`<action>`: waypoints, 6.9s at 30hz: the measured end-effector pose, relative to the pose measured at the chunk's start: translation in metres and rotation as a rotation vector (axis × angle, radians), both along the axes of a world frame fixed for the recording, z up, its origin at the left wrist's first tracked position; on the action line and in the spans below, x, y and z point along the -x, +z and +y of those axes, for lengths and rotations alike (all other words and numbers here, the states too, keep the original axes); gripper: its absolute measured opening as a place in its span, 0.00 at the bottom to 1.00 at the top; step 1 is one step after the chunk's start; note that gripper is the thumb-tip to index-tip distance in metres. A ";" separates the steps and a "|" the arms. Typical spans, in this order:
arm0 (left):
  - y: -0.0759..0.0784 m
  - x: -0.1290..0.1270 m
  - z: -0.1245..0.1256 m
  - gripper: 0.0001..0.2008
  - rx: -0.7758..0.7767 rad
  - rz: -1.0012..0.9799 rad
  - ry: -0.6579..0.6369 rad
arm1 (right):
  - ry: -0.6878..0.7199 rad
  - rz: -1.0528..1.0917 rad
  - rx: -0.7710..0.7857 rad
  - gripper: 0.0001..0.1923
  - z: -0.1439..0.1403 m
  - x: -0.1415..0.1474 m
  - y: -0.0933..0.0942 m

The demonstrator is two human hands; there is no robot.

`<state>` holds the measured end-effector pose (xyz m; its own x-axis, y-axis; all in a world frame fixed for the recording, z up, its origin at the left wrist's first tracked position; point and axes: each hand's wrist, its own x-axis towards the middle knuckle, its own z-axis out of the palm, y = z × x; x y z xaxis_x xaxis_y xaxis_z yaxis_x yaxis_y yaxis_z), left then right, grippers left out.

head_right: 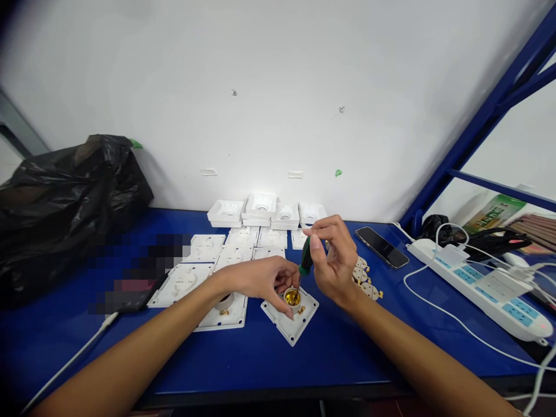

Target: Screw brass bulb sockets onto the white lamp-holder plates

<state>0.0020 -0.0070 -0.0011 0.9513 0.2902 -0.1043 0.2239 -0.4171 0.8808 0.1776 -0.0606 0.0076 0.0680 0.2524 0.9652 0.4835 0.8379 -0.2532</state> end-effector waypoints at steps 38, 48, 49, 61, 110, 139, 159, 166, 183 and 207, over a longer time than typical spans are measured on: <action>0.002 -0.001 -0.003 0.22 -0.019 -0.029 0.045 | 0.121 -0.088 0.380 0.28 -0.013 -0.008 -0.022; 0.002 0.000 -0.005 0.23 -0.025 0.024 0.074 | 0.217 -0.102 0.215 0.24 -0.010 -0.008 -0.025; 0.003 0.000 -0.005 0.23 -0.020 0.029 0.075 | 0.212 -0.110 0.205 0.23 -0.010 -0.008 -0.024; 0.001 -0.001 -0.004 0.23 -0.031 0.051 0.081 | 0.117 -0.057 0.373 0.20 -0.012 -0.009 -0.019; 0.001 0.000 -0.004 0.23 -0.017 0.040 0.056 | 0.175 -0.080 0.412 0.25 -0.018 -0.006 -0.024; 0.001 -0.001 -0.003 0.25 -0.002 0.039 0.051 | 0.127 -0.108 0.233 0.21 -0.013 -0.006 -0.025; 0.002 -0.001 -0.003 0.24 -0.007 0.012 0.029 | 0.052 -0.089 0.259 0.20 -0.016 -0.004 -0.021; -0.001 0.000 -0.002 0.24 -0.009 0.018 0.026 | 0.101 -0.062 0.312 0.26 -0.016 -0.005 -0.032; 0.000 0.000 -0.003 0.26 -0.003 0.050 0.072 | 0.147 -0.015 0.209 0.21 -0.010 -0.001 -0.029; 0.000 -0.001 -0.002 0.24 0.006 0.022 0.036 | 0.180 -0.031 0.242 0.17 -0.011 -0.004 -0.030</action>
<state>0.0029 -0.0092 -0.0015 0.9377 0.3233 -0.1273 0.2583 -0.4033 0.8779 0.1820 -0.0716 -0.0226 -0.0277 0.4808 0.8764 0.3434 0.8280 -0.4434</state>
